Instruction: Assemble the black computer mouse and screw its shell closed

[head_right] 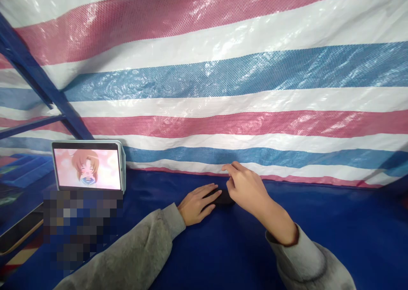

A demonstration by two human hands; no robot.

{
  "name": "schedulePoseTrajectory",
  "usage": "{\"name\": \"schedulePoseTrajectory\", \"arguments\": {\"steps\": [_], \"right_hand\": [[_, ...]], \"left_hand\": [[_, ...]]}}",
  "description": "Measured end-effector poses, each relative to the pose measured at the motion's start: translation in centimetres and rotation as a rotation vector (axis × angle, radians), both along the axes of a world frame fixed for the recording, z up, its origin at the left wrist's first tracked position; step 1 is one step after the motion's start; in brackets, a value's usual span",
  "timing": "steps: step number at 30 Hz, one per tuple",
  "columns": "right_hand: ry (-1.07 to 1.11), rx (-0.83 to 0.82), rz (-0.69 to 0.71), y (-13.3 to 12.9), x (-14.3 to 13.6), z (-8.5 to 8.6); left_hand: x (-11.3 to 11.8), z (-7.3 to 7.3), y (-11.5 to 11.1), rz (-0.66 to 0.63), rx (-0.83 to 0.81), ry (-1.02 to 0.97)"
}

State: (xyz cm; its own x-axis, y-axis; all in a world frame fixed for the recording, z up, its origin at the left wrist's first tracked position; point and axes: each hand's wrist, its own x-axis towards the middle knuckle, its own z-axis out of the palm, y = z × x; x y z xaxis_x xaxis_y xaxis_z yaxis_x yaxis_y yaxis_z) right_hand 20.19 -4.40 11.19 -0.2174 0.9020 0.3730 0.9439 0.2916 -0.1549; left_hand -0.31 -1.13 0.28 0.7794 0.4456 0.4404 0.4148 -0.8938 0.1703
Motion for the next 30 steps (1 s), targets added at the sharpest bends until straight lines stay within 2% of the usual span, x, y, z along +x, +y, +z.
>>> {"name": "schedulePoseTrajectory", "arguments": {"steps": [9,30], "right_hand": [[-0.053,-0.001,-0.017,-0.24,0.35,0.20],[-0.077,-0.030,-0.001,-0.18,0.93,0.54]], "left_hand": [[0.45,-0.93,0.43,-0.043,0.024,0.000],[0.06,-0.51,0.28,-0.052,0.011,-0.048]]}}
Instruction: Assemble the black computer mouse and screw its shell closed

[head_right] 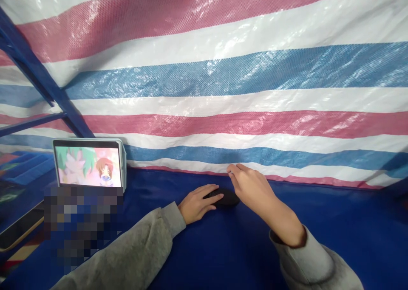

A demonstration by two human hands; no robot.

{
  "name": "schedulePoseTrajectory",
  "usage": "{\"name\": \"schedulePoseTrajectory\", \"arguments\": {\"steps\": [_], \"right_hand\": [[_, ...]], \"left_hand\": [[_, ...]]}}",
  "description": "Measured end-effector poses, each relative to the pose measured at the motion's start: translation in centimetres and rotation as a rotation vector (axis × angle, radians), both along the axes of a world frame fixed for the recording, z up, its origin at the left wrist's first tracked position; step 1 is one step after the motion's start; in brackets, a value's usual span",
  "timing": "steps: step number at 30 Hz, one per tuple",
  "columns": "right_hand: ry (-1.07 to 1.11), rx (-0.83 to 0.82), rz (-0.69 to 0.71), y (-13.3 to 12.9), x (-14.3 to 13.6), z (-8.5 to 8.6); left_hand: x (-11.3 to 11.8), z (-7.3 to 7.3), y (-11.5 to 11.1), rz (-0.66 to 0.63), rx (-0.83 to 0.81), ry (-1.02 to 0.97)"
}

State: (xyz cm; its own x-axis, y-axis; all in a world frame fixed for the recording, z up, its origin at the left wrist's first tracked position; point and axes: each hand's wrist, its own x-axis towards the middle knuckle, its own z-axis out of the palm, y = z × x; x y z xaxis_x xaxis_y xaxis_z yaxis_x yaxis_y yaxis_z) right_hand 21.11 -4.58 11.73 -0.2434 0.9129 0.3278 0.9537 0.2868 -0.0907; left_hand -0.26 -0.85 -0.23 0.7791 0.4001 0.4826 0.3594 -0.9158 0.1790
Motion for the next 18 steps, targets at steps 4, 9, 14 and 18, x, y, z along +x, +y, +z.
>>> {"name": "schedulePoseTrajectory", "arguments": {"steps": [4,9,14,18], "right_hand": [[-0.022,0.005,-0.002,-0.01,-0.06,0.11],[-0.038,0.005,-0.025,0.02,-0.10,0.08],[-0.047,0.029,-0.024,0.11,-0.06,-0.18],[-0.043,0.029,-0.007,0.12,-0.08,-0.24]], "left_hand": [[-0.09,-0.01,0.00,0.010,-0.015,-0.004],[-0.10,-0.14,-0.02,0.005,-0.030,-0.033],[-0.11,-0.20,0.02,-0.001,-0.028,-0.048],[-0.16,0.01,-0.04,0.008,-0.029,-0.041]]}}
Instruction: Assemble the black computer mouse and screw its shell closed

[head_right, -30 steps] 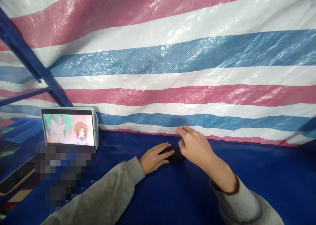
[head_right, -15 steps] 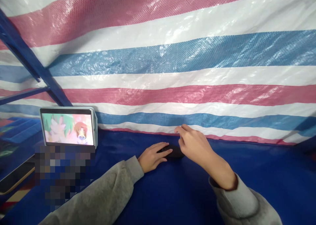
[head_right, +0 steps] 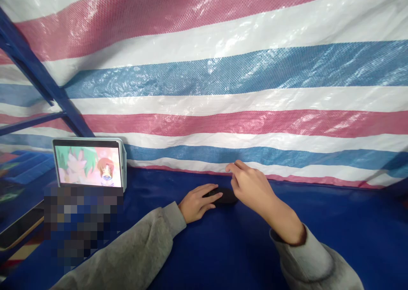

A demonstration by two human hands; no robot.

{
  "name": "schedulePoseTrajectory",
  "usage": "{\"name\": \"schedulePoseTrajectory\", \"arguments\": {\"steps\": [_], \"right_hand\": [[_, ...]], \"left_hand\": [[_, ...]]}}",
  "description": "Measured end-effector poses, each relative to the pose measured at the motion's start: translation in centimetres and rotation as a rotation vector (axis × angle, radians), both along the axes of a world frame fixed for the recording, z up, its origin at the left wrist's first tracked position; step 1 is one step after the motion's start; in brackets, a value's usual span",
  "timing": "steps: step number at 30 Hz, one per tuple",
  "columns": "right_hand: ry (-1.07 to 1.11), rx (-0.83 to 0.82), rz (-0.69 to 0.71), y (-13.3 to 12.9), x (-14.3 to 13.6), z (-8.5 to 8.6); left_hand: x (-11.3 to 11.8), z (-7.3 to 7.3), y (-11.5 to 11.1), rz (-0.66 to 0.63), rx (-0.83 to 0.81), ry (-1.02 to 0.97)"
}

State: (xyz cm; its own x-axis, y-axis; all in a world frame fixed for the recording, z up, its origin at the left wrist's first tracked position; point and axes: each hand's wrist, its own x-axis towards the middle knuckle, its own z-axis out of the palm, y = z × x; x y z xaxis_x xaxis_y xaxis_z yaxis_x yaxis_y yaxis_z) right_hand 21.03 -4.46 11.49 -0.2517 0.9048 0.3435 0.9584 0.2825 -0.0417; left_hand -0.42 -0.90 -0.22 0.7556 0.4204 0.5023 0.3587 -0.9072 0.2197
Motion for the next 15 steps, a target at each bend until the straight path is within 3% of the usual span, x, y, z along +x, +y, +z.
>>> {"name": "schedulePoseTrajectory", "arguments": {"steps": [15], "right_hand": [[0.164,-0.027,0.043,0.32,-0.09,-0.30]], "left_hand": [[0.01,-0.05,-0.02,0.011,0.021,-0.009]]}}
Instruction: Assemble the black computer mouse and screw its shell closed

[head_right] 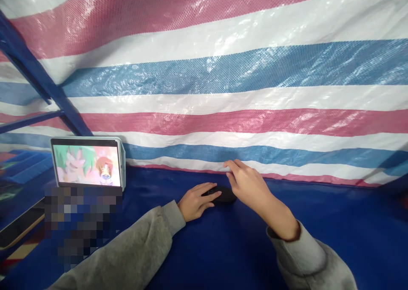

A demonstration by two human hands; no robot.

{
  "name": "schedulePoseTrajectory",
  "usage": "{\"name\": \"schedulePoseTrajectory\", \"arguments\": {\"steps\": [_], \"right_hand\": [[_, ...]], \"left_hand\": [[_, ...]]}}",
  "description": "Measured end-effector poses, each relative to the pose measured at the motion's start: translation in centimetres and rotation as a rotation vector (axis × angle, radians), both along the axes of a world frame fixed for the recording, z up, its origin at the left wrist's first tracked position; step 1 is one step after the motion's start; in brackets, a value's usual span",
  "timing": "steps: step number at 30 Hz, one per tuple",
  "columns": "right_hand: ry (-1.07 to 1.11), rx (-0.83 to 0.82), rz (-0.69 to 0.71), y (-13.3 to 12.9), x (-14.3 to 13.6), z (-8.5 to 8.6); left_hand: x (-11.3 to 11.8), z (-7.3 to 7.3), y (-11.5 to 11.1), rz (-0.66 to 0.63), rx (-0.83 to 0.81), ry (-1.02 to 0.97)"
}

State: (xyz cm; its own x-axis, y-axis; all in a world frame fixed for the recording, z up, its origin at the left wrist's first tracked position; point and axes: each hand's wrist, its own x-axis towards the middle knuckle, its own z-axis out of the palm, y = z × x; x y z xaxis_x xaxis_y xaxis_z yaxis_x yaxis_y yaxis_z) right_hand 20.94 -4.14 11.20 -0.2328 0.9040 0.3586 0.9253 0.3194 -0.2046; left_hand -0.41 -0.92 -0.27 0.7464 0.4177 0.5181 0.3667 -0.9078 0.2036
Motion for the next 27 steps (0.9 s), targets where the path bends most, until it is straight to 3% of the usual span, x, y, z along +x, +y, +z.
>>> {"name": "schedulePoseTrajectory", "arguments": {"steps": [17,22,27], "right_hand": [[0.129,0.011,0.014,-0.3,0.4,0.9],[0.278,-0.163,0.145,-1.5,0.3,1.9],[0.288,-0.408,0.315,-2.7,0.3,0.7]], "left_hand": [[-0.1,-0.2,0.1,0.002,-0.019,0.004],[-0.1,0.2,0.0,0.020,-0.113,-0.005],[-0.2,0.6,0.2,0.030,-0.236,-0.001]]}}
